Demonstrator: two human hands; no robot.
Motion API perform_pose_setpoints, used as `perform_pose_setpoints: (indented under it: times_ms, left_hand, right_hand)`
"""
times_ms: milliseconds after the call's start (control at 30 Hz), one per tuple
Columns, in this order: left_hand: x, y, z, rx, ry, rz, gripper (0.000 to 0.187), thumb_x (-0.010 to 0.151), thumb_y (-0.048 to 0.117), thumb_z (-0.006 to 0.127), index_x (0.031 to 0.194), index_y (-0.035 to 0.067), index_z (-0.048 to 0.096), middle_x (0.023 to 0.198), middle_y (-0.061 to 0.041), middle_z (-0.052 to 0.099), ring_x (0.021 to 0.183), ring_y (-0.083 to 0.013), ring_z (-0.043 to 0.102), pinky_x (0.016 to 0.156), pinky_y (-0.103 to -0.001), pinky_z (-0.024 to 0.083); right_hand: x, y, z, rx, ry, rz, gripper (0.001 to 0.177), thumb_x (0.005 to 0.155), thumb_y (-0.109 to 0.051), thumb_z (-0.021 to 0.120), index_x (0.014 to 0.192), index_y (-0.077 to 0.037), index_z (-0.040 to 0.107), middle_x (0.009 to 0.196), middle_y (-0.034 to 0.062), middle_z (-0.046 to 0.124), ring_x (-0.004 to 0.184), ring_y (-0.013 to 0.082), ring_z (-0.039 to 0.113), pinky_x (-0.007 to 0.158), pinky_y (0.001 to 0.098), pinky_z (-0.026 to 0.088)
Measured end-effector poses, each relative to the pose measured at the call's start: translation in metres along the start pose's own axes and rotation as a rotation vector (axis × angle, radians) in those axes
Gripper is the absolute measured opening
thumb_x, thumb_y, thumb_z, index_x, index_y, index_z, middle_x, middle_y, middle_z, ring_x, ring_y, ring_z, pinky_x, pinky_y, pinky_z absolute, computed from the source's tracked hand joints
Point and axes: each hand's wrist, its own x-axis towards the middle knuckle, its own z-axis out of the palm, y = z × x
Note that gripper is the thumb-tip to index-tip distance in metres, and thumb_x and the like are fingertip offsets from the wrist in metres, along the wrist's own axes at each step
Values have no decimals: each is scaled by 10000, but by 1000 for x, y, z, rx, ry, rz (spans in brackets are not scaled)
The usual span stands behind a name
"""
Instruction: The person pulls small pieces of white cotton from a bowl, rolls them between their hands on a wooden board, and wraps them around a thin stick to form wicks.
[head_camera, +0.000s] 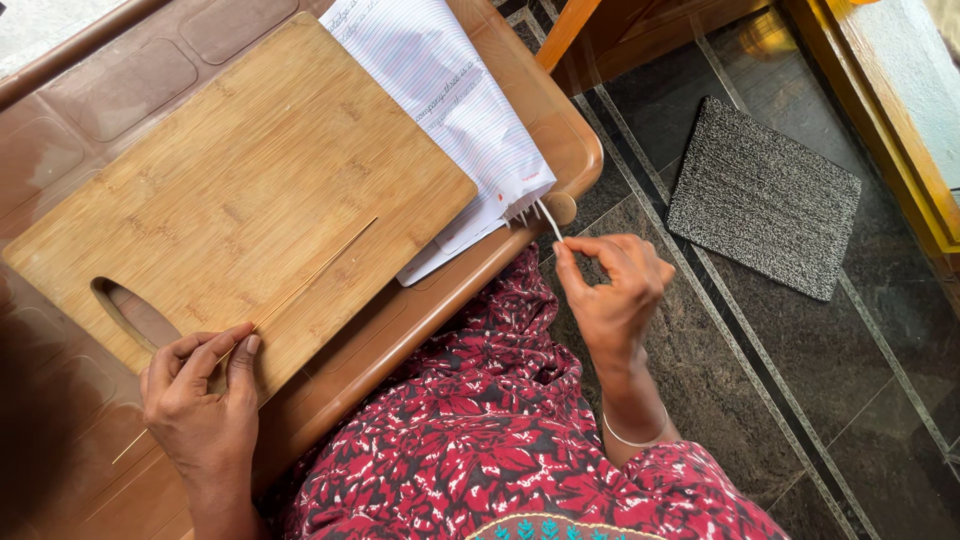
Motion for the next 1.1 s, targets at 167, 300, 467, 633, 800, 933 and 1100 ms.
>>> perform_pose_setpoints:
  times_ms: [167,300,467,633,800,933,1100]
  left_hand:
    - [1,1,0,17,6,12,98,1016,195,839,1099,150,814,1026,-28,674,1009,-193,594,924,-344,515]
    - [1,2,-1,-6,-13,-37,99,996,194,830,1083,151,811,1037,-29,677,1046,-216,592,873,-337,515]
    - [2,3,-2,12,8,2,99,1011,193,835,1096,149,811,1055,-28,684,1030,-205,600,954,-353,499]
    - [0,0,-1,11,1,-2,96,1013,194,835,1096,151,811,1052,-18,685,1040,-210,597,952,-335,483]
    - [0,-2,-1,46,-5,29,85,1027,187,840,1099,148,813,1067,-17,692,1056,-217,589,970,-344,476]
    - [0,0,-3,1,2,-9,93,1017,181,831,1102,151,808,1070,-18,688,1071,-216,590,961,-334,485]
    - [2,3,-4,7,5,7,112,979,173,838,1085,148,811,1055,-19,693,1049,-226,585,993,-366,486]
  right_hand:
    - [15,-2,28,-23,36,-83,112,833,-190,885,876,-162,786,884,-16,705,880,199,653,838,394,397]
    - [27,-1,49,-8,55,-102,115,876,-186,866,920,-121,782,915,-9,718,893,204,653,843,396,393]
    - [24,1,51,25,75,-107,138,927,-186,842,1031,-111,790,969,-3,729,943,197,651,869,399,415]
    - [10,8,37,-4,-12,40,199,855,-257,881,992,-139,798,999,0,722,929,208,633,860,406,415]
    - [8,13,52,-58,-12,-32,162,858,-243,876,961,-148,794,980,3,696,974,216,632,886,429,402]
    - [16,13,56,-33,42,-50,124,865,-220,867,913,-146,780,954,-3,682,975,218,623,908,426,389]
    - [27,5,51,-70,16,-108,128,851,-190,875,898,-121,778,940,-9,697,967,211,638,888,444,391]
